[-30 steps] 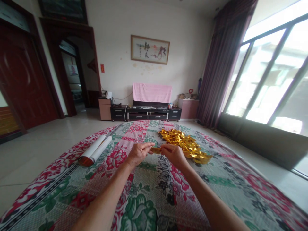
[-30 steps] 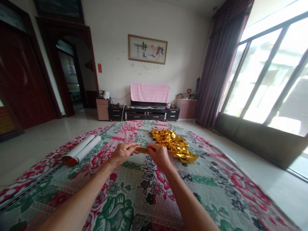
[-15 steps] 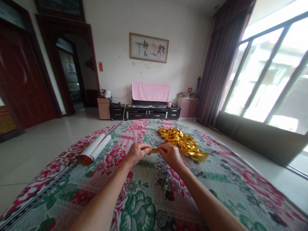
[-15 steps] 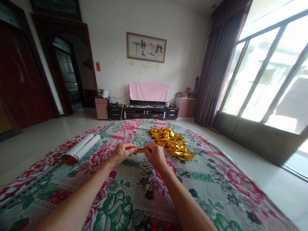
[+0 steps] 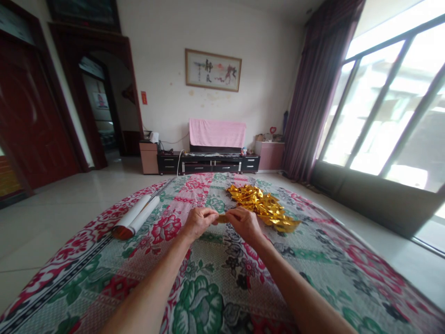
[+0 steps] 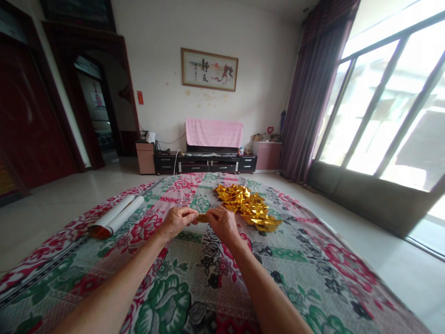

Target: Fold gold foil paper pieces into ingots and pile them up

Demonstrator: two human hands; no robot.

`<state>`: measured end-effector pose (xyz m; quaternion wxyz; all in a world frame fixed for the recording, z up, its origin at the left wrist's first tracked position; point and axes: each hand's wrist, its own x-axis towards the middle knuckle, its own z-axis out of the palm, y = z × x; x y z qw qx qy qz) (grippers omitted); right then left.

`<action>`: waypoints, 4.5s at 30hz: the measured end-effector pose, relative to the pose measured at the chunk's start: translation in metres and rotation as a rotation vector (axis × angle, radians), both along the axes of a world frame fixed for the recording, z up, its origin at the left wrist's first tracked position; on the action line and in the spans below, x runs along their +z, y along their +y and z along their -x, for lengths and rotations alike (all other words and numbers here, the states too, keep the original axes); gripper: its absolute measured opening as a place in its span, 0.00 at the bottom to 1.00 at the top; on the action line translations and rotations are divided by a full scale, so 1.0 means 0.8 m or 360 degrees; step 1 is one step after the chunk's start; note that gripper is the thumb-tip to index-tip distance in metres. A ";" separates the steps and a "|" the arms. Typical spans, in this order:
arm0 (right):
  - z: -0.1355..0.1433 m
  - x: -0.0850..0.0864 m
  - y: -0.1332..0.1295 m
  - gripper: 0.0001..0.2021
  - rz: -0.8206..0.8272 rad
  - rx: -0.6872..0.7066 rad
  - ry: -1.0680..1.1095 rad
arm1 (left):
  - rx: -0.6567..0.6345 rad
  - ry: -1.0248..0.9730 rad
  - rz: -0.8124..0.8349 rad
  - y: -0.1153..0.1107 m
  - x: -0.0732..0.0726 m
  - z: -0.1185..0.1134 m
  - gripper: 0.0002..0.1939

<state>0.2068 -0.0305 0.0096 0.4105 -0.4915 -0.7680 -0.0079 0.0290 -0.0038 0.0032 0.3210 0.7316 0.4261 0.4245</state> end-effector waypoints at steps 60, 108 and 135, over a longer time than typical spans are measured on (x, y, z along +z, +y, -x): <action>0.010 -0.026 -0.012 0.12 -0.0129 0.0015 -0.0087 | 0.0199 0.0508 -0.0280 -0.007 0.000 -0.024 0.11; 0.001 -0.034 0.007 0.11 0.0028 0.0002 0.0744 | -0.0022 -0.0709 0.0539 -0.005 -0.009 -0.014 0.20; -0.010 -0.039 0.017 0.20 0.0558 0.0057 0.0949 | 0.0083 -0.0167 0.0159 -0.005 -0.011 -0.011 0.17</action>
